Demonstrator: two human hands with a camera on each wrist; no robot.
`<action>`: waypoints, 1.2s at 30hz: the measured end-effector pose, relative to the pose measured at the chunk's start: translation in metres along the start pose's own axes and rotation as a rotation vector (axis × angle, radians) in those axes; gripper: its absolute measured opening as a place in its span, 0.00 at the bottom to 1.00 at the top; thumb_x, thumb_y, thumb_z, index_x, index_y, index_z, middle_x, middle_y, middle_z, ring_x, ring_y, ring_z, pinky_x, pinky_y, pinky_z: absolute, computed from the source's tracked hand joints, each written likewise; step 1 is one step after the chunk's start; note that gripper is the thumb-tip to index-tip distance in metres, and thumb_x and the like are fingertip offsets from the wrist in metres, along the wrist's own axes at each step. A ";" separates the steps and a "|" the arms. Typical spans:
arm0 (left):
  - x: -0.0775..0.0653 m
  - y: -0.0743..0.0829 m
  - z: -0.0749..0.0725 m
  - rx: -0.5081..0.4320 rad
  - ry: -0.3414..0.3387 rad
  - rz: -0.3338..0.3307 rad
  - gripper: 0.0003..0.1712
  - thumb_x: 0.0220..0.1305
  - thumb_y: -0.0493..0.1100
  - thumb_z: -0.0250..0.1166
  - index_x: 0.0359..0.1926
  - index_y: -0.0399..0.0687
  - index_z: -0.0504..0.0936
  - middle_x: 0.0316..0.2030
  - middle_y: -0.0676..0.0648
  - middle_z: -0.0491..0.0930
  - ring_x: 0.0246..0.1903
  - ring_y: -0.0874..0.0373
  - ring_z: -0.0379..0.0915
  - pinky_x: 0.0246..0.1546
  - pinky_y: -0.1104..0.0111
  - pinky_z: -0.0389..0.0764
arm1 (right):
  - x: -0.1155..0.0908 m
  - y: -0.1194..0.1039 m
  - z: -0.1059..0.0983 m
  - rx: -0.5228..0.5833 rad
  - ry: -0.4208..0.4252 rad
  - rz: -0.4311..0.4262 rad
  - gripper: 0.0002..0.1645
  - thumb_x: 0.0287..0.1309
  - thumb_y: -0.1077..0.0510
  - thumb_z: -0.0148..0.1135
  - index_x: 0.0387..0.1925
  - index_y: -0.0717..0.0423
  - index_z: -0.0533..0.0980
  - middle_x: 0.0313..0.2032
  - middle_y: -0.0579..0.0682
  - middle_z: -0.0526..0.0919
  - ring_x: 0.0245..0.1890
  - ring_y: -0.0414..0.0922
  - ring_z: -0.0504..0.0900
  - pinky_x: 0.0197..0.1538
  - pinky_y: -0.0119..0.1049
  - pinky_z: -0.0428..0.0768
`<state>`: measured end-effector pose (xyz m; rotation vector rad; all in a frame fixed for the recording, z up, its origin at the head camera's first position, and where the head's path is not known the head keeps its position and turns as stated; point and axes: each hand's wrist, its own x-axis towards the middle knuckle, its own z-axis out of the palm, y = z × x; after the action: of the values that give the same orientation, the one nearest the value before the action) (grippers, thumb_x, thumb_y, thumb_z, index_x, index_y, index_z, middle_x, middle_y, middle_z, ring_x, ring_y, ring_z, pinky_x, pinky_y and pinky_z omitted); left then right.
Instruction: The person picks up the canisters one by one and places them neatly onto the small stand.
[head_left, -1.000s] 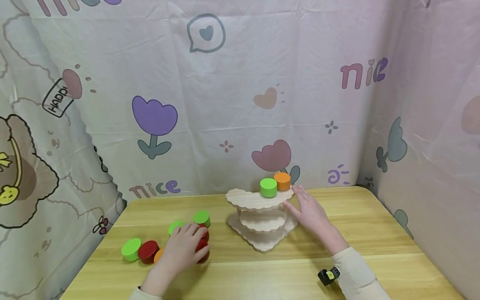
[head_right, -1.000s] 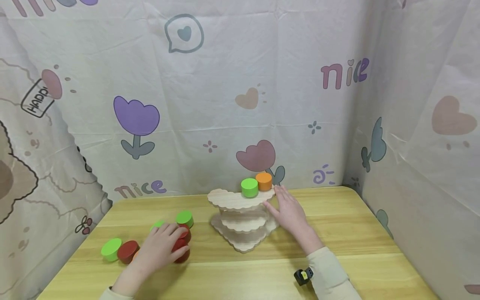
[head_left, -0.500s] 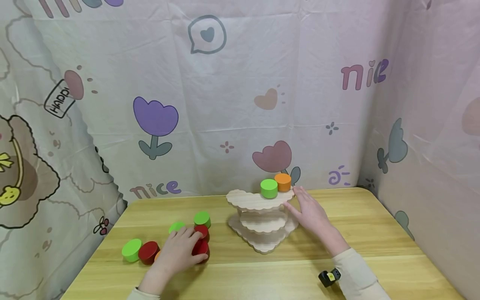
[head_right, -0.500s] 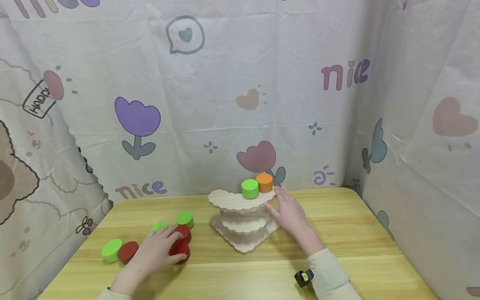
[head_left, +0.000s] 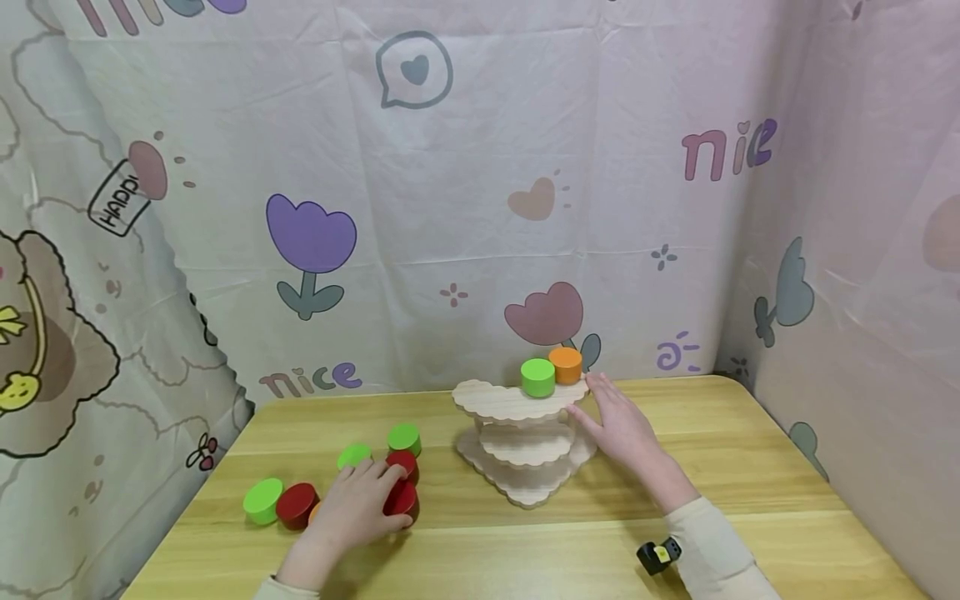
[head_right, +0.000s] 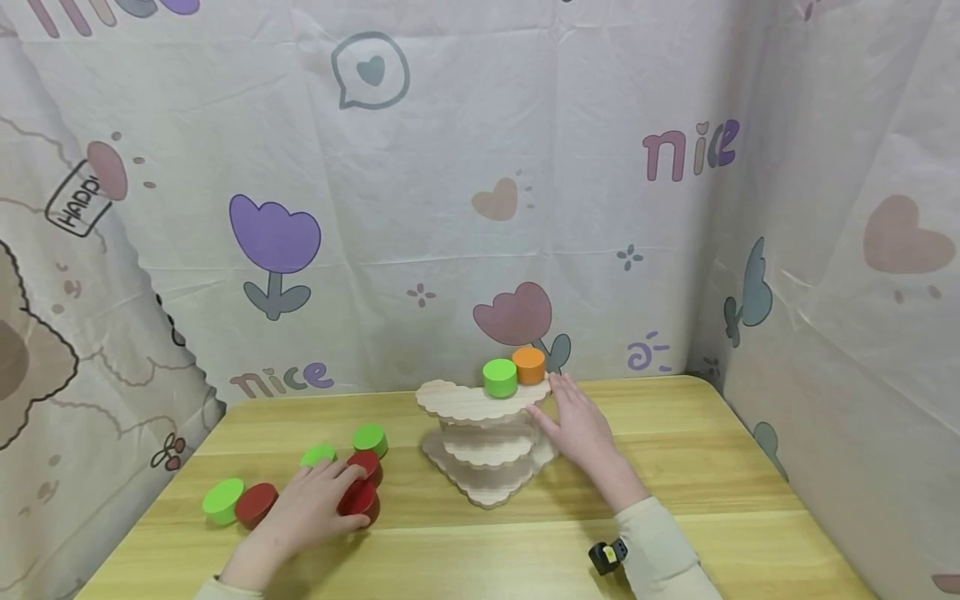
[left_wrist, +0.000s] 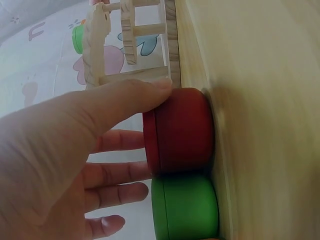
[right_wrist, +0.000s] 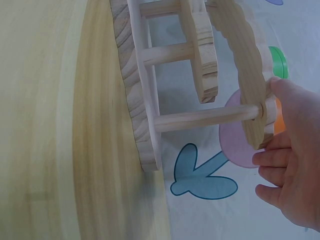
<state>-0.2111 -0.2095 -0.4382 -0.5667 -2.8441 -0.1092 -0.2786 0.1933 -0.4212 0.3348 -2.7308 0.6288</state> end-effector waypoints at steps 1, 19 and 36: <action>0.000 0.000 0.000 -0.002 0.004 0.004 0.33 0.42 0.63 0.75 0.49 0.55 0.78 0.49 0.44 0.81 0.56 0.36 0.74 0.53 0.47 0.72 | 0.000 0.000 0.000 0.002 0.001 0.003 0.50 0.65 0.30 0.47 0.72 0.64 0.56 0.73 0.61 0.57 0.74 0.60 0.55 0.73 0.56 0.56; 0.003 0.008 -0.002 0.027 0.069 0.106 0.27 0.44 0.61 0.73 0.44 0.57 0.78 0.40 0.53 0.77 0.45 0.56 0.72 0.43 0.60 0.70 | 0.000 0.001 0.000 0.001 -0.005 -0.002 0.51 0.65 0.29 0.46 0.72 0.64 0.55 0.73 0.62 0.57 0.74 0.59 0.54 0.73 0.55 0.56; 0.028 0.024 -0.009 0.011 0.121 0.152 0.26 0.46 0.61 0.69 0.45 0.56 0.79 0.38 0.55 0.76 0.40 0.59 0.70 0.41 0.63 0.69 | 0.000 0.001 0.001 0.000 -0.011 0.009 0.52 0.64 0.28 0.45 0.73 0.63 0.54 0.73 0.61 0.56 0.74 0.60 0.54 0.73 0.56 0.56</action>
<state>-0.2246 -0.1784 -0.4218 -0.7451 -2.6724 -0.0979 -0.2791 0.1939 -0.4222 0.3268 -2.7441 0.6311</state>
